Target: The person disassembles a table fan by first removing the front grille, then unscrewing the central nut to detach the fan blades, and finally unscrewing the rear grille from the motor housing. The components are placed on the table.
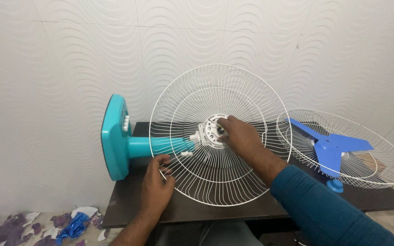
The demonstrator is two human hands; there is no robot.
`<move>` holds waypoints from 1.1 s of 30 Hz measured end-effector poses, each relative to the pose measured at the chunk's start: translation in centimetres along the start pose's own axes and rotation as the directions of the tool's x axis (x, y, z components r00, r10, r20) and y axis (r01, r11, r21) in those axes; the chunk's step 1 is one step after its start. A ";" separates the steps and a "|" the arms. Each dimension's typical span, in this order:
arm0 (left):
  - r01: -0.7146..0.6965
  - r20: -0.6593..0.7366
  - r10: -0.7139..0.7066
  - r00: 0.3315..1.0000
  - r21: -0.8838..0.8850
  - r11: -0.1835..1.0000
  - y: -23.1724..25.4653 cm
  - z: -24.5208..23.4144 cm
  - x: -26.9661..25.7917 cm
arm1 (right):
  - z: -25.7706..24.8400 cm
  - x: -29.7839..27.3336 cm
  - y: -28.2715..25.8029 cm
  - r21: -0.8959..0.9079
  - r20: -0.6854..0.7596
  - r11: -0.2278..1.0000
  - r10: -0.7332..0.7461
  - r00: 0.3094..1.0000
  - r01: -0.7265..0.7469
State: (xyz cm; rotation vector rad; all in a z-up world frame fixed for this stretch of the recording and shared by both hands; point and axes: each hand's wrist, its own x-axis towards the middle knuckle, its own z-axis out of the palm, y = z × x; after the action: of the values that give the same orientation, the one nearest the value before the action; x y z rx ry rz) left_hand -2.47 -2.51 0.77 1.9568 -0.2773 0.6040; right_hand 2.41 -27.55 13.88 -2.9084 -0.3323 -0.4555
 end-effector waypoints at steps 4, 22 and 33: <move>0.161 0.006 -0.161 0.987 -0.086 0.983 0.6 -0.1 -0.2 | -0.3 -0.2 -0.1 0.031 0.018 1.000 0.004 1.000 -0.005; -0.523 0.371 0.389 0.843 0.394 0.756 6.1 3.7 2.3 | 0.3 -0.6 0.8 0.109 -0.066 0.993 -0.043 0.997 0.050; -0.397 0.384 0.195 0.902 0.566 0.722 4.1 7.9 5.5 | 1.8 -0.4 1.3 0.159 -0.095 0.983 -0.078 0.992 0.093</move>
State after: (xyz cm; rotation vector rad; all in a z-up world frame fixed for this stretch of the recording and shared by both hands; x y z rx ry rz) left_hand 2.64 -11.00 4.04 2.7067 -0.6647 0.6623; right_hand 2.89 -28.50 11.89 -2.7133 -0.4598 -0.5419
